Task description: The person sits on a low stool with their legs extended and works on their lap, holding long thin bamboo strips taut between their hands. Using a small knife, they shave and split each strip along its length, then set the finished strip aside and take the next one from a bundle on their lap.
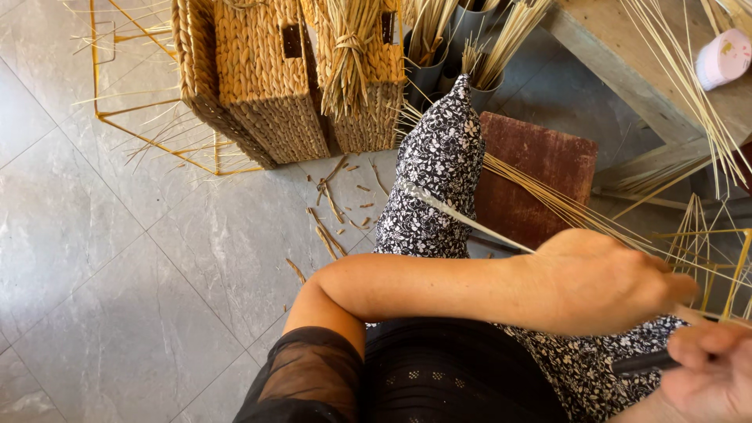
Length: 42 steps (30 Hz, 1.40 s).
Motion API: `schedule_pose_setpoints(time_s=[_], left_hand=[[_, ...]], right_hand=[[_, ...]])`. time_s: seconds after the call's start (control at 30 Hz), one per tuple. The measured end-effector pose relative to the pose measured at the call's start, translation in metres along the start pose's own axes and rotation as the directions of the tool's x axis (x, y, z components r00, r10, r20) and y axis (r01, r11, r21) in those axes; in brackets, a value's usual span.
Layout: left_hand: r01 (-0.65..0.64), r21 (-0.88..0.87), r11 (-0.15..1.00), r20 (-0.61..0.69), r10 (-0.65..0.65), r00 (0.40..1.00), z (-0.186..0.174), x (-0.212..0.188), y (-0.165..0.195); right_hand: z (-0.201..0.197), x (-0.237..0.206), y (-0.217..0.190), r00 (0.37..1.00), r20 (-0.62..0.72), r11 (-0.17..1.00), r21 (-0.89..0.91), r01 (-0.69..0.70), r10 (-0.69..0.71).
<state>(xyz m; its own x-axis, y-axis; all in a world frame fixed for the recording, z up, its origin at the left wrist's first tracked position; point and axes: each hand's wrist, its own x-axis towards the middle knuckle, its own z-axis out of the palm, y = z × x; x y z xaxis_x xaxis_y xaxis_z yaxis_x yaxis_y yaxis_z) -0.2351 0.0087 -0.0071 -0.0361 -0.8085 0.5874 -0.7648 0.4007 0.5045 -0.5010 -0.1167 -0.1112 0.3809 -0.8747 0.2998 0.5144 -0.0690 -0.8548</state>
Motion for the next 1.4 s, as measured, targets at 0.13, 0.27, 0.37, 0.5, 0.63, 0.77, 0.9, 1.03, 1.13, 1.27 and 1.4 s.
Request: schedule_pose_setpoints(time_s=[0.13, 0.27, 0.37, 0.5, 0.63, 0.77, 0.9, 1.03, 1.13, 1.27, 1.4], left_hand=[[0.254, -0.051, 0.966, 0.189, -0.241, 0.952, 0.002, -0.014, -0.019], [0.29, -0.157, 0.944, 0.015, -0.291, 0.957, 0.0, -0.05, -0.035], [0.387, -0.166, 0.907, 0.093, -0.377, 0.922, -0.012, -0.078, -0.05], [0.441, -0.247, 0.863, 0.177, -0.407, 0.896, -0.034, -0.097, -0.06], [0.469, -0.279, 0.838, 0.229, -0.416, 0.88, -0.053, -0.103, -0.065], [0.547, -0.247, 0.8, 0.303, -0.473, 0.827, -0.065, -0.111, -0.073], [0.602, -0.224, 0.766, 0.349, -0.514, 0.784, -0.077, -0.124, -0.084], [0.633, -0.177, 0.754, 0.362, -0.548, 0.754, -0.091, -0.139, -0.101], [0.625, -0.197, 0.755, 0.342, -0.545, 0.766, -0.099, -0.152, -0.11], [0.635, -0.175, 0.752, 0.318, -0.567, 0.76, -0.112, -0.167, -0.122], [0.668, -0.161, 0.726, 0.265, -0.621, 0.738, -0.123, -0.179, -0.132]], right_hand=[[0.049, -0.008, 0.017, 0.992, 0.058, 0.974, -0.201, -0.101, 0.114], [0.107, -0.012, 0.038, 0.937, 0.129, 0.93, -0.224, -0.293, 0.326], [0.125, -0.012, 0.042, 0.916, 0.057, 0.88, -0.308, -0.362, 0.397], [0.129, -0.013, 0.044, 0.913, -0.003, 0.88, -0.264, -0.395, 0.409], [0.119, -0.01, 0.042, 0.911, -0.046, 0.894, -0.174, -0.412, 0.411], [0.101, -0.005, 0.035, 0.916, -0.113, 0.907, -0.136, -0.399, 0.386], [0.086, -0.004, 0.03, 0.924, -0.175, 0.916, -0.157, -0.368, 0.341], [0.068, -0.006, 0.028, 0.917, -0.255, 0.929, -0.132, -0.346, 0.306], [0.047, -0.009, 0.025, 0.928, -0.28, 0.953, -0.104, -0.284, 0.246], [0.014, -0.008, 0.014, 0.925, -0.343, 0.979, -0.062, -0.194, 0.161], [-0.007, -0.003, -0.006, 0.898, -0.439, 0.992, -0.106, -0.068, 0.015]])
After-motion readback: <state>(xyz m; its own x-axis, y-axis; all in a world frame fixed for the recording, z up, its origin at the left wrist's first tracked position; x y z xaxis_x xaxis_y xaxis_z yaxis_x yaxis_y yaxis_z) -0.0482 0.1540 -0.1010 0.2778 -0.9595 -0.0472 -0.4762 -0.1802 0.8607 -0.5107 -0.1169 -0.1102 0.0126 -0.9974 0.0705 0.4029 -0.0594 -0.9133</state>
